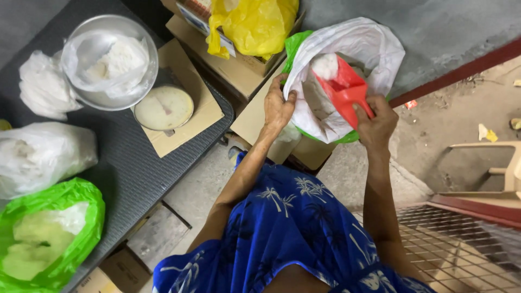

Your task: Weighing and bagging white powder from a large sack into smaller plastic bags.

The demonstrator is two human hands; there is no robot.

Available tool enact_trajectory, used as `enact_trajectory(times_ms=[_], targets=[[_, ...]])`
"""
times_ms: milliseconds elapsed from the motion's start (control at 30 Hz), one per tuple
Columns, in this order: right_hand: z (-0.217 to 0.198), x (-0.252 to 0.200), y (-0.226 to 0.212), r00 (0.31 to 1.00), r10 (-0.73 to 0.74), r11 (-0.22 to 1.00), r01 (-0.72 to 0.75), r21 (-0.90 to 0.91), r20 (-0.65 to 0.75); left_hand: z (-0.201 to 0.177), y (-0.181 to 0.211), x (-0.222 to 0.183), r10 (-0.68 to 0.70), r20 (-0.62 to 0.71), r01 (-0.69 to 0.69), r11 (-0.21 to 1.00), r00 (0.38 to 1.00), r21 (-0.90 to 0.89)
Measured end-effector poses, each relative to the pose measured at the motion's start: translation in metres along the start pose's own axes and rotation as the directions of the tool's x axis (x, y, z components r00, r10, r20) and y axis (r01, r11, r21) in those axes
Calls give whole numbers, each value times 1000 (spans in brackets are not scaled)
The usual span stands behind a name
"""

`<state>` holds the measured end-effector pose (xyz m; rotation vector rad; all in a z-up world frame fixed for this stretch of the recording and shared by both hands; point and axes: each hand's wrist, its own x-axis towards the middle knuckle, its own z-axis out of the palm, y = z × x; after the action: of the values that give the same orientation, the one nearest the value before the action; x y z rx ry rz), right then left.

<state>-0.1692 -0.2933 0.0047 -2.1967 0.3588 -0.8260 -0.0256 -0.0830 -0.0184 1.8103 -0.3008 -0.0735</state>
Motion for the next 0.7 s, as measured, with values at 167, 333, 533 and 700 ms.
enact_trajectory(times_ms=[167,333,533,700], targets=[[20,-9,2,998,59,988,-61,142,14,23,21,-11,-302,42,301,953,952,34],[18,2,33,993,-114,991,114,69,2,25,-29,-6,182,-146,-154,971,972,185],[-32,13,22,983,-162,986,157,58,86,17,-26,-6,38,-123,-34,999,992,34],[-61,21,18,968,-227,974,226,18,104,13,-24,-11,151,-196,-134,986,969,98]])
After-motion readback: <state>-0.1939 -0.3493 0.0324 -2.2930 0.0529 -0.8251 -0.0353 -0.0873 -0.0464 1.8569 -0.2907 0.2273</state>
